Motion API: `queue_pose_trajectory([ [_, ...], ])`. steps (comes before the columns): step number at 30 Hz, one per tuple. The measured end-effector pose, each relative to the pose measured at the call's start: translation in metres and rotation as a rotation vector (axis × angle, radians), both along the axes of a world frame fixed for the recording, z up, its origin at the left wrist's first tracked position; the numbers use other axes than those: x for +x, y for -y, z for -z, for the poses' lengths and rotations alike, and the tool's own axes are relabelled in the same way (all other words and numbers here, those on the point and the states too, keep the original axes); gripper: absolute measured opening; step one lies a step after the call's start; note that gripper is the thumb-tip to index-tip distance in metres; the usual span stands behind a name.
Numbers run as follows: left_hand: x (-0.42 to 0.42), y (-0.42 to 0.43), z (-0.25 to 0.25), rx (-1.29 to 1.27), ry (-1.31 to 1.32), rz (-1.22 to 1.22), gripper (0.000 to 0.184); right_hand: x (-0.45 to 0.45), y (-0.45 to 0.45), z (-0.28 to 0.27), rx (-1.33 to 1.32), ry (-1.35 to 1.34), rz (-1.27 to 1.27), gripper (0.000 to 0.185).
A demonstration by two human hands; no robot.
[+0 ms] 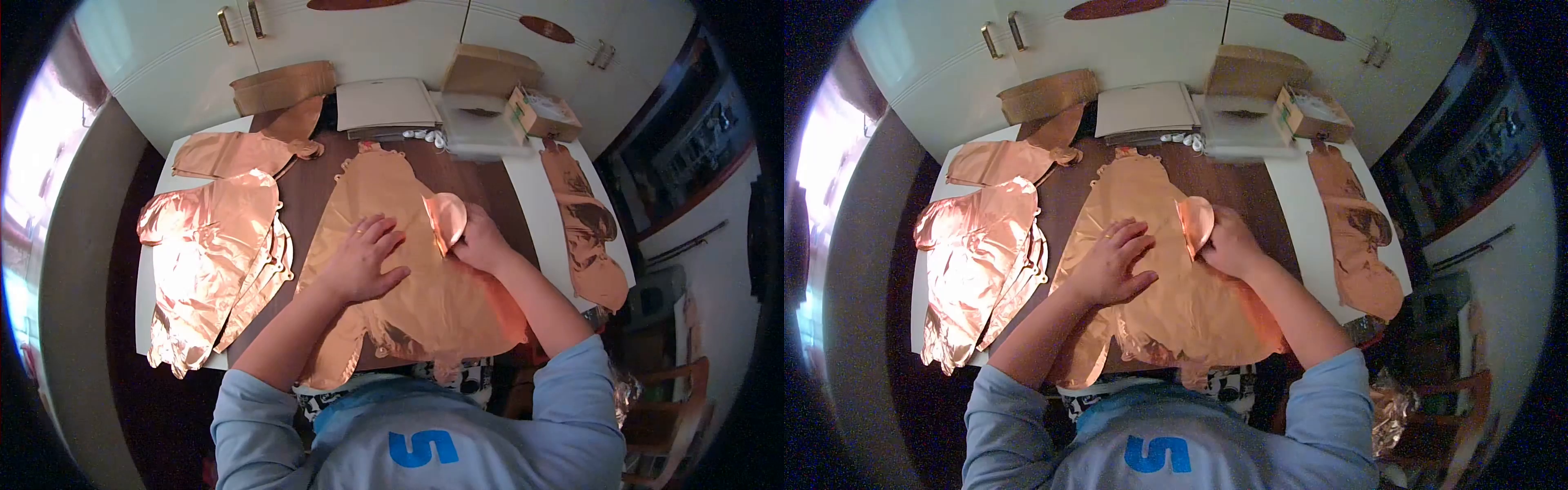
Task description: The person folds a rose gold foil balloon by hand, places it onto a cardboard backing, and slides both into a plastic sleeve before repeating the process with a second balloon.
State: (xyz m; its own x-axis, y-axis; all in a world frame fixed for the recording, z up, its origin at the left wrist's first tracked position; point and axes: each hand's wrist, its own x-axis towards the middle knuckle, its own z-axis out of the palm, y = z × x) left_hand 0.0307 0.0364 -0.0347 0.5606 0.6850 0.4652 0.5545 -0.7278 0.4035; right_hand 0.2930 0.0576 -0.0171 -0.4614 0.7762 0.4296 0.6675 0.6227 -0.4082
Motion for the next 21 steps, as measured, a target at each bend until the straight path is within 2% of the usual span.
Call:
queue_pose_trajectory([
  [3,0.001,0.0,0.002,-0.023,-0.008,0.0,0.056,-0.002,-0.01,0.019,0.124,0.086,-0.135,0.03],
  [4,0.001,0.0,0.002,-0.046,-0.017,-0.003,0.056,-0.003,-0.006,0.017,0.072,0.187,-0.109,0.043],
  [7,0.0,-0.001,0.002,-0.057,-0.033,0.0,0.057,-0.006,-0.003,0.016,0.038,0.238,-0.104,0.049],
  [17,-0.001,-0.001,0.0,-0.06,-0.07,-0.004,0.059,-0.007,-0.004,0.015,0.005,0.435,-0.101,0.052],
  [21,0.0,0.0,-0.003,-0.052,-0.009,0.008,0.057,-0.006,-0.005,0.012,-0.02,0.48,-0.11,0.054],
])
